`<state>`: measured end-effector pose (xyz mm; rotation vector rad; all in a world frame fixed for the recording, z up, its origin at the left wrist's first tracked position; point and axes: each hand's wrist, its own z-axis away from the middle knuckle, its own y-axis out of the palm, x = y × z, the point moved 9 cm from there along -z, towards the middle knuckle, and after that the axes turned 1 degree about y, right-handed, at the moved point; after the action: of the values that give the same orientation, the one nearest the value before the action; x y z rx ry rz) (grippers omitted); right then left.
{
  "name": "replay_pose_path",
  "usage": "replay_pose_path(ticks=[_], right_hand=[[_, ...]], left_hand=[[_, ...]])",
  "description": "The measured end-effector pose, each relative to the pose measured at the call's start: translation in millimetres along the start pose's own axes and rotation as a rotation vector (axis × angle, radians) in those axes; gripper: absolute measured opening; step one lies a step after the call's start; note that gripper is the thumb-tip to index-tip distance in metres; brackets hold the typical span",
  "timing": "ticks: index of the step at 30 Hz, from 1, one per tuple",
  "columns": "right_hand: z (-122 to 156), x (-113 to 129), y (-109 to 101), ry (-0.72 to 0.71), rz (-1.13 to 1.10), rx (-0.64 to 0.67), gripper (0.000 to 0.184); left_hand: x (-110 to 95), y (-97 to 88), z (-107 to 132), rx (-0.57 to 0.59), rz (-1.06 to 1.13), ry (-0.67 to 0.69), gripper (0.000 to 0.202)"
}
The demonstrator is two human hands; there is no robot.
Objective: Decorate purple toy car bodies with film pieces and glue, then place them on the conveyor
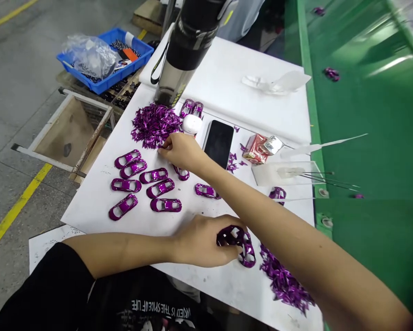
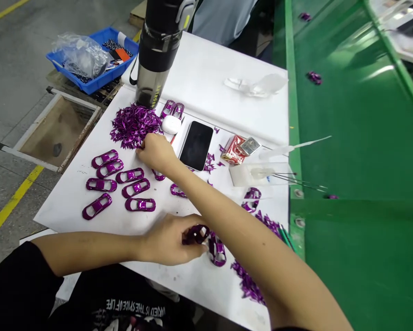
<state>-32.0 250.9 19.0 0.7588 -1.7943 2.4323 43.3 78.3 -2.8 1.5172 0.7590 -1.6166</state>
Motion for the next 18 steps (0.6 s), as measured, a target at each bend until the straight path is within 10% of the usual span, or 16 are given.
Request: replay_pose_path(ticks=[11, 18], right_hand=[[28, -12, -36, 0.038, -0.475, -0.056, 0.024], [167, -66, -91, 0.031, -0.561, -0.324, 0.023]], left_hand=[[13, 4.7, 0, -0.018, 0.210, -0.031, 0.036], [21, 6.9, -3, 0.001, 0.769, -0.199, 0.051]])
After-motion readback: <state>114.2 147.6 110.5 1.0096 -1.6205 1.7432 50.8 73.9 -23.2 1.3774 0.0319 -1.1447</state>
